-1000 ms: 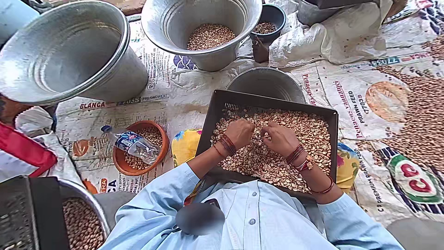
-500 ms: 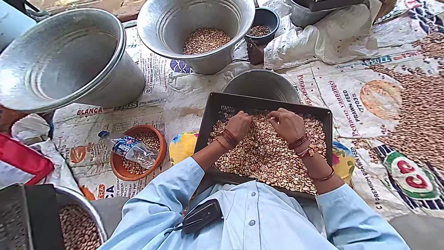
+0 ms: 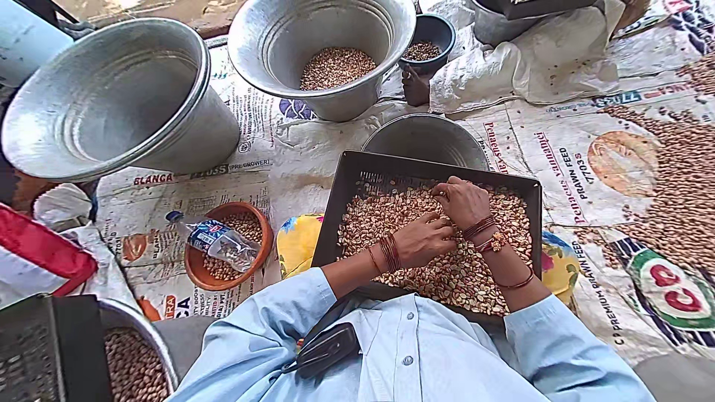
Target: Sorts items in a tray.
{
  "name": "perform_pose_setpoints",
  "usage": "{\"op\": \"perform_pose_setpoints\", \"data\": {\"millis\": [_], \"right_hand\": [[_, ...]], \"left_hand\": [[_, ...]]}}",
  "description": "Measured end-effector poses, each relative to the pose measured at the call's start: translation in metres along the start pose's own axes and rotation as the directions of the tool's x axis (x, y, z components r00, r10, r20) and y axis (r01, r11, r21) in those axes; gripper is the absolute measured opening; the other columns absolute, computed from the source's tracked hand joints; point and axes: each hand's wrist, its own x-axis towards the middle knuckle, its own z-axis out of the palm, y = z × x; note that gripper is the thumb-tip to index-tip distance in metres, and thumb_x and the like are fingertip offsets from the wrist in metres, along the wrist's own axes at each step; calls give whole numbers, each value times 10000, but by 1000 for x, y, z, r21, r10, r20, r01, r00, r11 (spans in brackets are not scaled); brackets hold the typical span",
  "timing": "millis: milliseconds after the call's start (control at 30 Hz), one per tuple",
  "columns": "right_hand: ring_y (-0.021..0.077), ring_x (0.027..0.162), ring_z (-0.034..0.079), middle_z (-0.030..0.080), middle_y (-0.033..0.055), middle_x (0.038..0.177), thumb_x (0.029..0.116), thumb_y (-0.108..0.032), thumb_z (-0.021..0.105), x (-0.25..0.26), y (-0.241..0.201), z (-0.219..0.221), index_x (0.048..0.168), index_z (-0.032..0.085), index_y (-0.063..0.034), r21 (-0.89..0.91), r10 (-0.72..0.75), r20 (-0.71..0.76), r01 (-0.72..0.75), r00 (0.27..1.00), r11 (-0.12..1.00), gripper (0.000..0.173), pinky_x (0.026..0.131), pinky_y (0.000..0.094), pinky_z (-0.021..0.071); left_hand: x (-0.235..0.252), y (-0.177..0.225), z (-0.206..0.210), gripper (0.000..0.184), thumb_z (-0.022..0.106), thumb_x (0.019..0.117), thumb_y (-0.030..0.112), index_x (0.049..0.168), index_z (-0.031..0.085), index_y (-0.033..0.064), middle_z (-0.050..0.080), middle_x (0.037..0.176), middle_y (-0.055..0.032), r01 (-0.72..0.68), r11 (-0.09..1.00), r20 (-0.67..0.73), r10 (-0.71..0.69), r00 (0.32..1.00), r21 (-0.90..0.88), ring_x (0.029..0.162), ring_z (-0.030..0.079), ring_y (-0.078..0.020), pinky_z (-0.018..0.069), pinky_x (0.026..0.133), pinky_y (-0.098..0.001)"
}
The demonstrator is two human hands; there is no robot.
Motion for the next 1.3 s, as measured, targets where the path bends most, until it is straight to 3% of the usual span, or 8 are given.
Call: {"op": "perform_pose_setpoints", "data": {"millis": [167,367,467,567,667,767,1233,1300], "right_hand": [[404,878,689,682,212,1018,971,-132,686,-6,3,-6,1108,755,-44,25,56,76,-58,996,998,177,724,587,534],[403,1022,682,707,189,1104,1004,-163,645,-19,7,-44,1126,752,-87,-5,50,408,-52,912,999,179,832,621,519],[401,873,697,711,184,982,987,-136,672,-25,14,-54,1094,755,-82,116,-21,37,16,999,993,146,716,629,531],[343,782,685,714,162,999,1013,-159,636,-25,9,-67,1166,742,-100,161,-9,-386,77,922,984,195,630,543,516],[349,762,690,721,155,950,987,-121,661,-30,3,-63,1086,766,-89,161,-36,-318,91,948,983,148,625,569,521],[358,705,690,715,152,872,940,-107,712,-41,-1,-39,1026,780,-90,105,-71,-154,88,986,991,111,587,574,519],[375,751,693,743,169,935,986,-149,642,-102,36,-31,1101,770,-88,148,161,-18,-156,987,977,182,667,605,516],[380,782,702,745,167,962,991,-166,647,-100,38,-36,1113,769,-95,154,162,2,-160,987,975,187,688,618,521]], "left_hand": [[-26,-29,-12,306,713,900,58,1204,731,89,580,1452,-179,305,951,196,-309,931,49,1448,435,-399,241,1184,-686],[-87,-24,-75,309,629,971,81,1265,715,124,599,1410,-199,681,715,399,-678,617,161,1392,486,-405,249,1182,-648],[-99,-10,-83,280,605,994,82,1254,706,66,658,1296,-217,678,729,372,-656,657,88,1263,595,-405,387,1111,-595],[-97,0,-66,240,582,998,47,1195,716,25,692,1204,-226,545,838,262,-521,812,-24,1159,654,-419,481,1003,-597],[-82,8,-36,190,559,1005,67,1031,743,23,732,1029,-184,360,929,-16,-362,932,-82,989,720,-367,577,840,-520],[-59,-2,-19,190,561,977,26,968,751,28,717,907,-157,349,937,-214,-347,913,-29,862,725,-330,599,732,-456],[-9,-27,-22,196,554,1008,48,1053,739,1,698,1087,-192,460,883,150,-469,870,91,1070,675,-378,559,819,-524],[-11,-31,-35,144,633,964,63,1038,748,17,718,1004,-177,494,868,-112,-487,866,50,955,714,-362,586,751,-524]]}}
